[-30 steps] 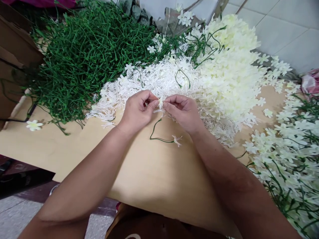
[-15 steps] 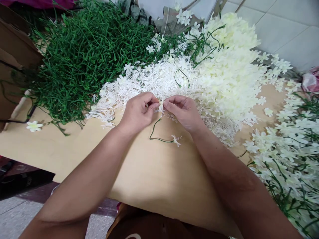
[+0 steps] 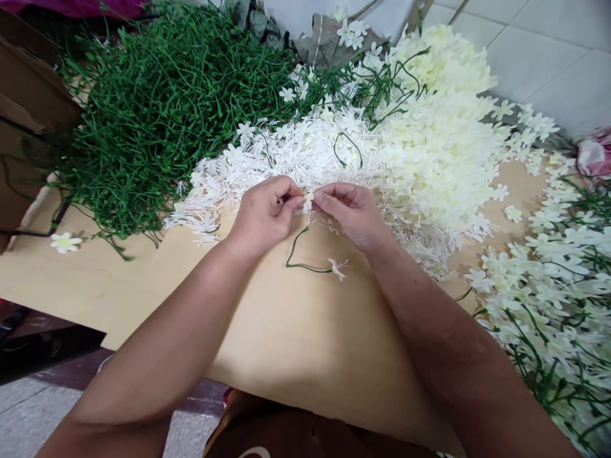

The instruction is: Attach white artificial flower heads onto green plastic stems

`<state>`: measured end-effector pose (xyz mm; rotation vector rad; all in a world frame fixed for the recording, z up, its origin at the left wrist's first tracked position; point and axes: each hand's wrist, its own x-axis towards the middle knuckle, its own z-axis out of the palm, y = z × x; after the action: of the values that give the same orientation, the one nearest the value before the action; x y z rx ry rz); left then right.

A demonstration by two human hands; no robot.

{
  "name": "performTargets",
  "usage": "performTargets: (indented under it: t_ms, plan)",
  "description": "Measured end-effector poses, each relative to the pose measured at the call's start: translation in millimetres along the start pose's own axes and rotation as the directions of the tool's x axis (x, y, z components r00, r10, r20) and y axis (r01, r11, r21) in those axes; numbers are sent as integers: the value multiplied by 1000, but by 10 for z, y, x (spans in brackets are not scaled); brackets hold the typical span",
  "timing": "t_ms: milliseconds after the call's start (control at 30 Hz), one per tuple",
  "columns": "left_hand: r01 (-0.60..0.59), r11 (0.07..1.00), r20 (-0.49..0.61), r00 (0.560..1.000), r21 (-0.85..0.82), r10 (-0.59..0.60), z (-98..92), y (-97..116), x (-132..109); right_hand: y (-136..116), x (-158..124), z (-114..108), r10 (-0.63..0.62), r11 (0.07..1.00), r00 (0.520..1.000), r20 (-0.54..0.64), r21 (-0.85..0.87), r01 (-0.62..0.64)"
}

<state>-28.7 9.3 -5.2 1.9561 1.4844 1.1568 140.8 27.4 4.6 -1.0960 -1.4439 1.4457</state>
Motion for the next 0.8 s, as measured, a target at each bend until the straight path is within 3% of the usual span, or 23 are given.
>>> performTargets:
  t_ms: [633, 800]
  plan:
    - [-20, 1000, 19, 1000, -12, 21, 3, 43, -17, -24, -1, 53, -8, 995, 1000, -20, -103, 6]
    - [29, 995, 40, 999, -96, -26, 19, 35, -14, 12, -15, 71, -168, 960, 981, -99, -240, 141]
